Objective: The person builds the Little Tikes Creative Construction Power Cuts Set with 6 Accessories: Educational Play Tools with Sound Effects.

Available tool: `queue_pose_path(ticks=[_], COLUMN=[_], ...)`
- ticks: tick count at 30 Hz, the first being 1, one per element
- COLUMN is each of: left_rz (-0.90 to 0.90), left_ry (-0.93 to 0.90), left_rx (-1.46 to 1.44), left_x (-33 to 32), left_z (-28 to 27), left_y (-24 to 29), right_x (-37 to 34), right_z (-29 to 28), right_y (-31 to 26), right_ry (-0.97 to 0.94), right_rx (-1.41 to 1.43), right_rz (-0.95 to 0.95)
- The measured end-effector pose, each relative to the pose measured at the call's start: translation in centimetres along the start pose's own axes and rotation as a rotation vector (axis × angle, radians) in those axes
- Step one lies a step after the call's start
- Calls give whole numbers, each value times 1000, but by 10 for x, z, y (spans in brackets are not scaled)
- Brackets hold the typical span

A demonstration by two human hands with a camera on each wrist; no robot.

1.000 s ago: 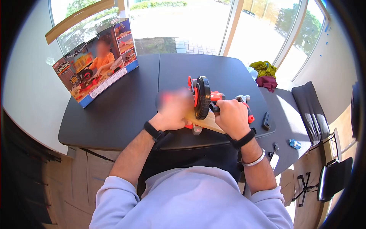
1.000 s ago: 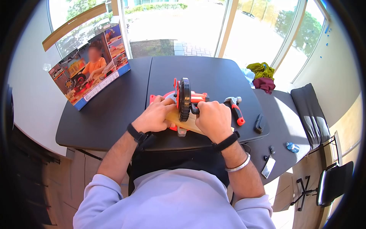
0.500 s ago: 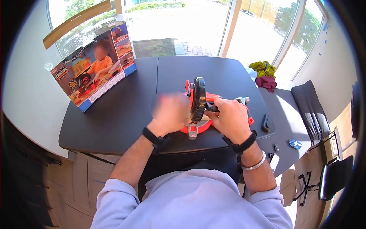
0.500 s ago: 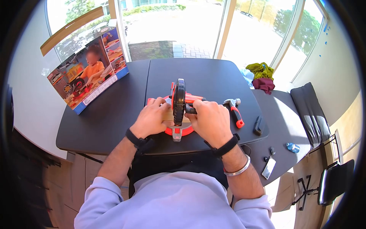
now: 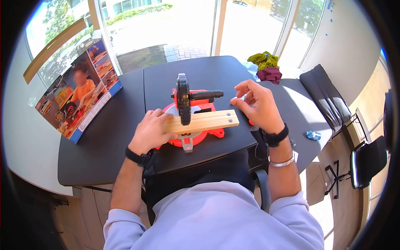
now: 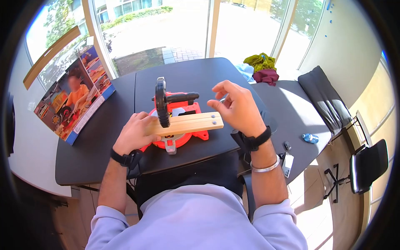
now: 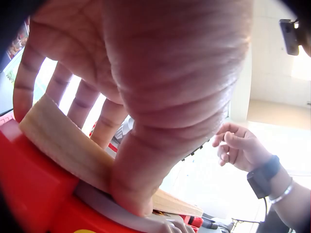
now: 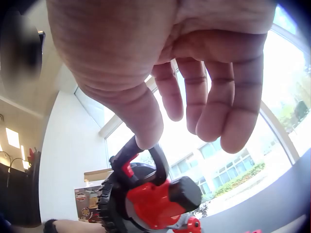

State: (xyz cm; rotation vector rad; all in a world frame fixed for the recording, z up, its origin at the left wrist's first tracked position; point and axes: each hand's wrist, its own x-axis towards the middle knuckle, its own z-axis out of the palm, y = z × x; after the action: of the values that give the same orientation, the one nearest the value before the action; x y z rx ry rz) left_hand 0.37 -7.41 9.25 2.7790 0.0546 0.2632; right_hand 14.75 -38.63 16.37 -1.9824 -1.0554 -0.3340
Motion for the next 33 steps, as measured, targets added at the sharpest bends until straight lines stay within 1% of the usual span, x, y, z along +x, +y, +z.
queue_pose_path(ticks=[2, 3, 4, 6, 7, 8, 10, 11, 14, 15, 17, 18, 20, 21, 23, 24, 26, 27, 28, 30, 31, 33], left_rz=[-13, 2, 0, 10, 18, 23, 26, 23, 8, 9, 182, 180, 163, 157, 175, 170, 164, 161, 134, 108, 116, 123], left_ry=[2, 0, 4, 3, 18, 33, 36, 43, -4, -7, 115, 115, 49, 51, 84, 85, 65, 65, 47, 30, 51, 69], left_rx=[1, 4, 15, 29, 31, 33, 31, 26, 0, 7, 122, 124, 46, 46, 54, 53, 47, 48, 56, 63, 77, 89], left_x=[0, 0, 1, 2, 2, 1, 0, 0, -2, -2, 0, 1, 3, 3, 1, 1, 0, -1, -1, 0, 1, 1], left_z=[-1, -1, 0, 1, 2, 3, 3, 2, -8, -5, 7, 11, 11, 10, 8, 7, 6, 5, 4, 5, 7, 10], left_y=[0, -2, -4, -7, -8, -8, -5, -3, 12, 8, -1, -5, -9, -9, -8, -7, -6, -5, -3, -1, -1, 1], right_x=[-5, -10, -17, -34, -41, -48, -56, -57, -55, -54, -54, -56, -53, -50, -44, -41, -38, -35, -33, -29, -27, -23], right_z=[-6, -7, -4, 3, 8, 14, 26, 29, 38, 41, 43, 44, 39, 37, 29, 24, 18, 17, 16, 14, 13, 13], right_y=[24, 46, 63, 87, 93, 100, 107, 108, 116, 124, 135, 140, 132, 128, 114, 107, 97, 97, 93, 83, 79, 74], right_ry=[-3, -20, -7, -84, -130, -125, -138, -175, -184, -181, -141, -142, -33, -37, 102, 98, 324, 376, 376, 495, 494, 522], right_rx=[-113, -210, -215, -557, -576, -575, -669, -680, -676, -668, -621, -619, -537, -536, -401, -401, -292, -261, -260, -140, -140, -79], right_rz=[225, 227, 234, 306, 373, 380, 391, 431, 498, 500, 468, 466, 437, 432, 472, 469, 320, 247, 247, 167, 167, 88])
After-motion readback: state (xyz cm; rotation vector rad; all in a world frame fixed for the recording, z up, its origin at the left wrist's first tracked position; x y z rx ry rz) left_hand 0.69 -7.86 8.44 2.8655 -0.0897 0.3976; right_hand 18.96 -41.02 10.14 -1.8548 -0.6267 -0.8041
